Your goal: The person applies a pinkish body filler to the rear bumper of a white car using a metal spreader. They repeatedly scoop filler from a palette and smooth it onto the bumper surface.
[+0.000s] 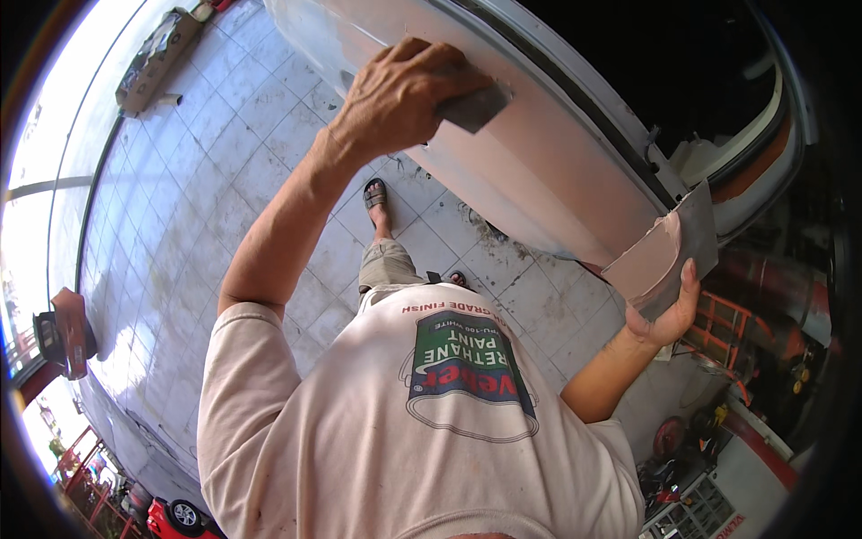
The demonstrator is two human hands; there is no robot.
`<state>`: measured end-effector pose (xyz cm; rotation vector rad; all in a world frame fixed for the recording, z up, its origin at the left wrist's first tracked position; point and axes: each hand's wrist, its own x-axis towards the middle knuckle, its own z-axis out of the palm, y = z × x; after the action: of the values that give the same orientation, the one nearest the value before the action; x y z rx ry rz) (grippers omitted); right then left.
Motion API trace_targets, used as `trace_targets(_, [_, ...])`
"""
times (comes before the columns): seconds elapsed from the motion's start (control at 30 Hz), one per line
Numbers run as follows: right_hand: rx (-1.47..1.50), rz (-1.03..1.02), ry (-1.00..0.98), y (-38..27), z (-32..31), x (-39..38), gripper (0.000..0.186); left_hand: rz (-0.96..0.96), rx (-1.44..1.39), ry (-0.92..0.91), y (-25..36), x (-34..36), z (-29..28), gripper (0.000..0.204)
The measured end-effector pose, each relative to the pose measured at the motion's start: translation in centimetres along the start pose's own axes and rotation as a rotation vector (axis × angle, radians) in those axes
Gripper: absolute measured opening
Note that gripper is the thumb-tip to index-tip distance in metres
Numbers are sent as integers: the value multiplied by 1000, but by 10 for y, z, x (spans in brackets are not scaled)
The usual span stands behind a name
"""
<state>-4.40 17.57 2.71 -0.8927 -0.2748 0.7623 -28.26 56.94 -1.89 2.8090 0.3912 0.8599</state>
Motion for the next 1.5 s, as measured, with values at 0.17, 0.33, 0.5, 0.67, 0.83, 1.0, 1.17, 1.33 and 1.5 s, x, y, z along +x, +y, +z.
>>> trace_targets(0.17, [-5, 12, -56, 0, 18, 10, 59, 36, 30, -98, 19, -59, 12, 70])
trace_targets(0.33, [-45, -25, -9, -3, 16, 13, 59, 24, 31, 9, -14, -62, -7, 86])
trace_targets(0.5, [-45, 17, 51, 1, 9, 12, 62, 63, 108, 72, -33, -51, 23, 88])
trace_targets(0.67, [-69, -10, 63, -2, 7, 10, 66, 75, 39, 38, -35, -89, 33, 88])
trace_targets(0.83, [-26, -11, 33, -4, 4, 6, 65, -57, 95, 131, -57, -50, -9, 74])
trace_targets(1.0, [27, -18, 0, -1, 2, 6, 64, -89, 75, 124, -112, 8, -11, 49])
trace_targets(1.17, [114, 57, -83, -7, -2, 2, 62, -87, 109, 22, -35, 12, -1, 55])
trace_targets(1.33, [68, 24, -48, -6, -4, 3, 62, 17, 36, 0, 35, -28, 14, 66])
trace_targets(1.5, [3, -14, -41, 0, 1, 12, 63, 30, 48, -141, 31, -82, 30, 80])
